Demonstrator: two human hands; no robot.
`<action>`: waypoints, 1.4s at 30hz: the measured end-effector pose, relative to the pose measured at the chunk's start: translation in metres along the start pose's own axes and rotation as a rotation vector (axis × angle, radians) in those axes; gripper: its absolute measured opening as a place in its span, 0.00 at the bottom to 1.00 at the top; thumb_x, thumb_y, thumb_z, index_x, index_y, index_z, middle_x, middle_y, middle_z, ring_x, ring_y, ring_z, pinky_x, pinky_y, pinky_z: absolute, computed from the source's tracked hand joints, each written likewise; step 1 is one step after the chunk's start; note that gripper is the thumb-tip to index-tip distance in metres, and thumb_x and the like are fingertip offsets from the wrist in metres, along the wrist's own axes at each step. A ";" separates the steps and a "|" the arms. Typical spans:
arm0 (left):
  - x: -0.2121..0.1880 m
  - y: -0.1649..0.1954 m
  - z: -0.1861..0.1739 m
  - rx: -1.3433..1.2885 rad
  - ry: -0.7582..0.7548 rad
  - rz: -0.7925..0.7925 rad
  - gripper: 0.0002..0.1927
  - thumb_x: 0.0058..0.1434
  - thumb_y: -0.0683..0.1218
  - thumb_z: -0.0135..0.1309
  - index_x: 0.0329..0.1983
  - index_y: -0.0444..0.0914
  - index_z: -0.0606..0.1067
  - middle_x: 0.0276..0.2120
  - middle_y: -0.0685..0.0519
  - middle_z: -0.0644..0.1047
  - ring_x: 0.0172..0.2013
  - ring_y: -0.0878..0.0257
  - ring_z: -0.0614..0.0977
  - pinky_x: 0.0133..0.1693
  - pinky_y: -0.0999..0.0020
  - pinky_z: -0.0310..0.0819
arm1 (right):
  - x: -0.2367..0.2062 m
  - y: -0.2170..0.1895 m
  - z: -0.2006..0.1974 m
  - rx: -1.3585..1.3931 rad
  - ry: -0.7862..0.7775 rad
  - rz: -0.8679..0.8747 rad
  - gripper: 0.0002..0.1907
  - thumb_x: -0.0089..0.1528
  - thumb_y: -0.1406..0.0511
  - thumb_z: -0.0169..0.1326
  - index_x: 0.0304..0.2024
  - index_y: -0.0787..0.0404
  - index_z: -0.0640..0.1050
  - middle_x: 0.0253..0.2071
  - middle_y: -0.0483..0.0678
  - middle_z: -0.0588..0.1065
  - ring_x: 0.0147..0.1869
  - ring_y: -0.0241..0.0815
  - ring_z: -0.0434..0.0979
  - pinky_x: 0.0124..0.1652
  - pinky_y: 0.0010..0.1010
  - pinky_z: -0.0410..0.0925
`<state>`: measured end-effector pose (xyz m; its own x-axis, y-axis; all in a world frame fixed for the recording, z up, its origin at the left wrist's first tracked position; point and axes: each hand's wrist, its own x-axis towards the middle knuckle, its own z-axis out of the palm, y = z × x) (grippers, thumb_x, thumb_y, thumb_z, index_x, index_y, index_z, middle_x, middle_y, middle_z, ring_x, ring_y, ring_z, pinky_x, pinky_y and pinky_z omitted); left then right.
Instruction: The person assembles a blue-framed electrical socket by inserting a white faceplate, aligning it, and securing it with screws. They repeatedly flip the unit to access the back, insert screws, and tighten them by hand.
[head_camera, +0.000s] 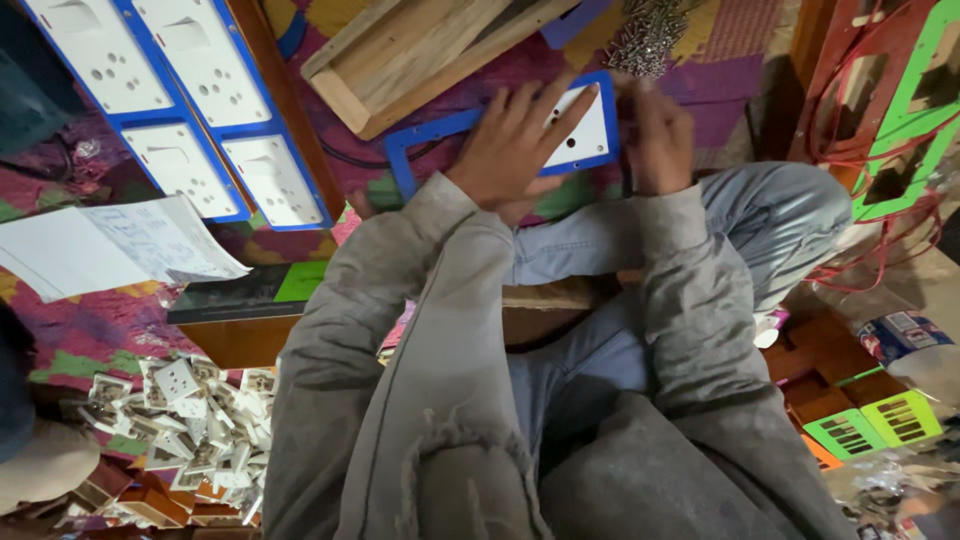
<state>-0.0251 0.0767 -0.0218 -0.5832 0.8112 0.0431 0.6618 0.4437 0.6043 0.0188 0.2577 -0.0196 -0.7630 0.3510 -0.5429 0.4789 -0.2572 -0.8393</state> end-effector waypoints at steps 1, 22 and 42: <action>0.001 -0.001 -0.001 -0.012 -0.004 -0.006 0.58 0.51 0.63 0.69 0.79 0.41 0.53 0.69 0.38 0.61 0.54 0.40 0.70 0.53 0.41 0.66 | 0.004 -0.003 -0.006 -0.056 0.047 -0.032 0.14 0.73 0.67 0.53 0.55 0.70 0.81 0.45 0.48 0.81 0.44 0.35 0.77 0.46 0.26 0.69; -0.030 -0.030 -0.032 -2.099 0.751 -0.251 0.29 0.75 0.59 0.49 0.65 0.30 0.69 0.55 0.38 0.76 0.51 0.46 0.81 0.54 0.54 0.77 | 0.006 -0.001 -0.004 -1.101 0.213 -0.677 0.07 0.65 0.71 0.64 0.43 0.64 0.78 0.39 0.56 0.77 0.42 0.57 0.78 0.44 0.42 0.71; -0.019 -0.002 -0.116 -2.401 0.383 0.024 0.38 0.75 0.69 0.39 0.74 0.36 0.59 0.64 0.42 0.66 0.47 0.55 0.76 0.40 0.55 0.82 | -0.031 -0.111 0.043 -0.168 -0.104 -0.824 0.09 0.76 0.81 0.59 0.52 0.66 0.74 0.44 0.58 0.79 0.39 0.42 0.78 0.40 0.28 0.72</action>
<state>-0.0700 0.0166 0.0682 -0.7909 0.6114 -0.0250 -0.6116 -0.7884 0.0658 -0.0294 0.2364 0.0918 -0.9285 0.2809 0.2427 -0.1959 0.1845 -0.9631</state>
